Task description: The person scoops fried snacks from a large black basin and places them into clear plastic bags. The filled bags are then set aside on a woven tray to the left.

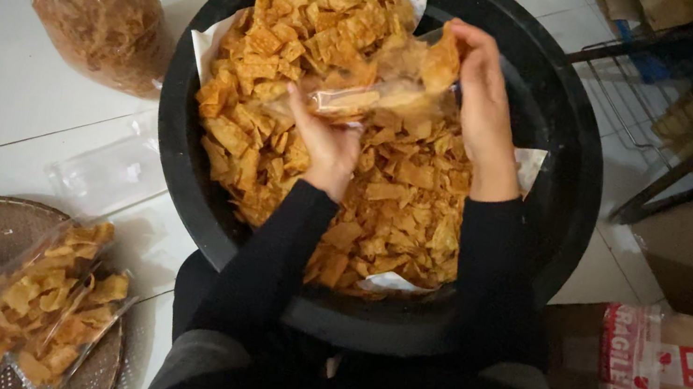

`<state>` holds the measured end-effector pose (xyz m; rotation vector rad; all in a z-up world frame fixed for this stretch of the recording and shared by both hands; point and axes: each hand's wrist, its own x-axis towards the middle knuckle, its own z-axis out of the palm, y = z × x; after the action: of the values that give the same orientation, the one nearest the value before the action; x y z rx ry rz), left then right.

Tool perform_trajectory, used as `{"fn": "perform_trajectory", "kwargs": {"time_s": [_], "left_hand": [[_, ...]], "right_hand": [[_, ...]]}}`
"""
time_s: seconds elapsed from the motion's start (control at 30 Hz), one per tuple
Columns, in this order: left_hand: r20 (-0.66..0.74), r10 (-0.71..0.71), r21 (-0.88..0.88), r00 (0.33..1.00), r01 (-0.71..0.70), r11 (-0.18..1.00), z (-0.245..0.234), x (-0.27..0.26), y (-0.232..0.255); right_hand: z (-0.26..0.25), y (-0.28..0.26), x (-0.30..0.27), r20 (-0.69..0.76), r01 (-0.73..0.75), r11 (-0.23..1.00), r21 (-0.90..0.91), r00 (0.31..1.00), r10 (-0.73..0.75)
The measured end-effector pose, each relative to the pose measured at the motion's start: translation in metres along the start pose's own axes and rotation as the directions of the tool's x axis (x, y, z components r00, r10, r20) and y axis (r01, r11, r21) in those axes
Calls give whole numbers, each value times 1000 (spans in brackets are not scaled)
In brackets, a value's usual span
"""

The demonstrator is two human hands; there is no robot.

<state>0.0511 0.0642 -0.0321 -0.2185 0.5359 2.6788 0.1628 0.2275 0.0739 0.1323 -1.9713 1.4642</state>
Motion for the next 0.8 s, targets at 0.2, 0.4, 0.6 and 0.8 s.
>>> {"fn": "perform_trajectory", "kwargs": {"time_s": [0.2,0.4,0.6,0.8], "left_hand": [[92,78,-92,993,-70,993,-1,6,5],[241,2,5,971,-3,1000,5,0,1],[441,-39,40,896,24,999,-10,22,23],[370,110,-153,923,-56,987,-29,52,77]], "right_hand": [[-11,0,3,23,-211,950,230,977,211],[-6,-13,-2,205,-434,890,-139,867,455],[24,-28,-9,331,-243,933,-264,886,324],[49,-37,-21,413,259,837,-483,910,-43]]}}
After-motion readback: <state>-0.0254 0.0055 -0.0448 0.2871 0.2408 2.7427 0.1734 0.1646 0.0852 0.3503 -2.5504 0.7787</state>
